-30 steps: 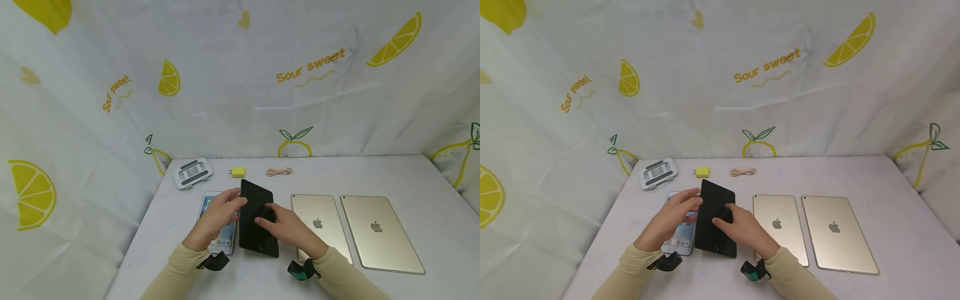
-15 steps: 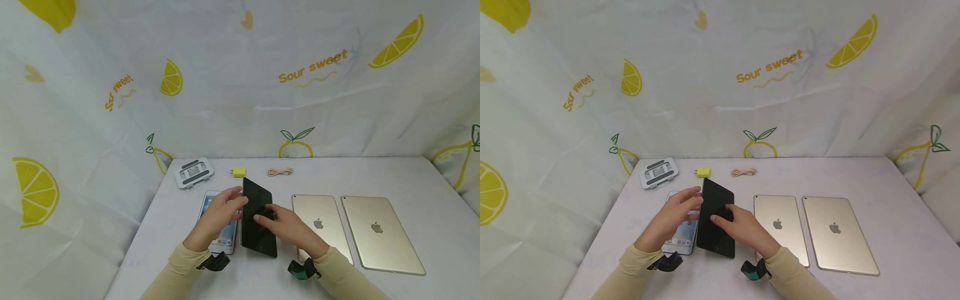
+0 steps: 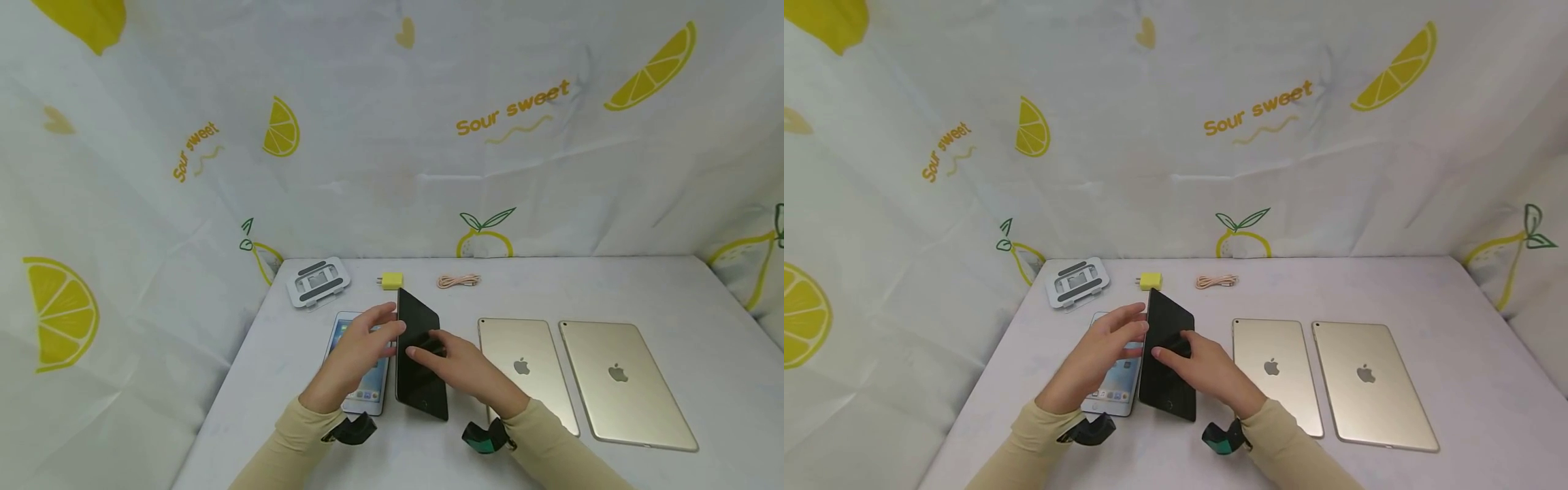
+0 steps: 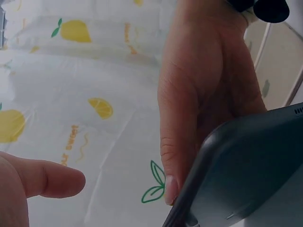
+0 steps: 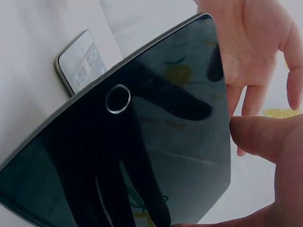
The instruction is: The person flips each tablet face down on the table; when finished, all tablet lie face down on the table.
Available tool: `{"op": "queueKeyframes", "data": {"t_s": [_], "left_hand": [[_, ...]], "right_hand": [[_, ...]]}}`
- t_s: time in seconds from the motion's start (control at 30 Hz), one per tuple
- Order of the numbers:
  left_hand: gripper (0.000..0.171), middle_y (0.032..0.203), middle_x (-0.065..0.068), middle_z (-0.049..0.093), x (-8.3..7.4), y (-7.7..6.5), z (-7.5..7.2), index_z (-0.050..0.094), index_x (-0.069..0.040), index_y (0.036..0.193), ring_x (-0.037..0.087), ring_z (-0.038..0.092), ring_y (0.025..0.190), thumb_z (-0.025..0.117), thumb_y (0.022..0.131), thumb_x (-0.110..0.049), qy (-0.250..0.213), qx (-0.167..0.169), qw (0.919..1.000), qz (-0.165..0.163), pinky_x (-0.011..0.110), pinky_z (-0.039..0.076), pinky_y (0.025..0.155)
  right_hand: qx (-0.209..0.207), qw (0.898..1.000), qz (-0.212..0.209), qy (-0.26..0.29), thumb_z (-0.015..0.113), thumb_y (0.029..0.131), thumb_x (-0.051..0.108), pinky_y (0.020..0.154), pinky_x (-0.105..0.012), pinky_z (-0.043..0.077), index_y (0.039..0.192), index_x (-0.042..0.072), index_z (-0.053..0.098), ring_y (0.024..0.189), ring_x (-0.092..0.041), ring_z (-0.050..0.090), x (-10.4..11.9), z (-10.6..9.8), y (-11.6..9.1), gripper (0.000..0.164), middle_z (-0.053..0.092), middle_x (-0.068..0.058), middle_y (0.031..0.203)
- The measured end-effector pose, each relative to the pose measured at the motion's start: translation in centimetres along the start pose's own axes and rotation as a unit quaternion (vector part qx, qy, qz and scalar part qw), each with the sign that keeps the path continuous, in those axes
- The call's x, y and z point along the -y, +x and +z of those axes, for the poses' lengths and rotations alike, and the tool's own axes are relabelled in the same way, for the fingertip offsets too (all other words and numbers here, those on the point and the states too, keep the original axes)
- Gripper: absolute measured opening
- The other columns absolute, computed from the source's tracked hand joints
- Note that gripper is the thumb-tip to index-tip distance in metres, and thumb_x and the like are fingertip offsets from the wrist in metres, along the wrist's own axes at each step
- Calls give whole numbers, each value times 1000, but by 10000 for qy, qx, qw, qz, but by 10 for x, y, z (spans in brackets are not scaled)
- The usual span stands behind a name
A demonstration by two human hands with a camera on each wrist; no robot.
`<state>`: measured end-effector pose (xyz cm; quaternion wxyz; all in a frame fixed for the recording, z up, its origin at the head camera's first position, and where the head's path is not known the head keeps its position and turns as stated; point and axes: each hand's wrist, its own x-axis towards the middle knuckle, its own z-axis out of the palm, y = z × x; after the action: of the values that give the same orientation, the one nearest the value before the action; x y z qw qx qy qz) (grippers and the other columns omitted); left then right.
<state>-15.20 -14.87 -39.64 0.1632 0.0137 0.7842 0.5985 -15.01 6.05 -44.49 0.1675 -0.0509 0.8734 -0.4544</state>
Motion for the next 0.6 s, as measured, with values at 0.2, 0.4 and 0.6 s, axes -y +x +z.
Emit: {"op": "queueKeyframes", "data": {"t_s": [0.2, 0.4, 0.6], "left_hand": [[65, 163, 14, 51, -1, 0, 0, 46, -15, 164, 43, 68, 133, 63, 106, -39, -80, 32, 9999, 69, 59, 52, 117], [65, 163, 14, 52, -1, -1, 0, 46, -14, 164, 38, 68, 133, 63, 107, -39, -84, 34, 9997, 205, 54, 56, 113], [65, 162, 15, 52, -1, -3, 1, 46, -12, 163, 35, 68, 133, 64, 106, -39, -106, 20, 9994, 336, 51, 58, 111]], "right_hand": [[51, 9998, -8, 213, 65, 100, 62, 106, -60, 58, 157, 1, 51, 137, -40, 64, 2, 3, 1, 85, 62, -22, 152], [56, 9982, 48, 602, 64, 100, 65, 111, -60, 55, 160, 2, 49, 141, -39, 60, 1, 4, 2, 88, 62, -22, 153], [148, 9961, 79, 861, 63, 101, 65, 111, -62, 55, 160, 1, 47, 140, -41, 60, 3, 4, 2, 89, 61, -23, 153]]}}
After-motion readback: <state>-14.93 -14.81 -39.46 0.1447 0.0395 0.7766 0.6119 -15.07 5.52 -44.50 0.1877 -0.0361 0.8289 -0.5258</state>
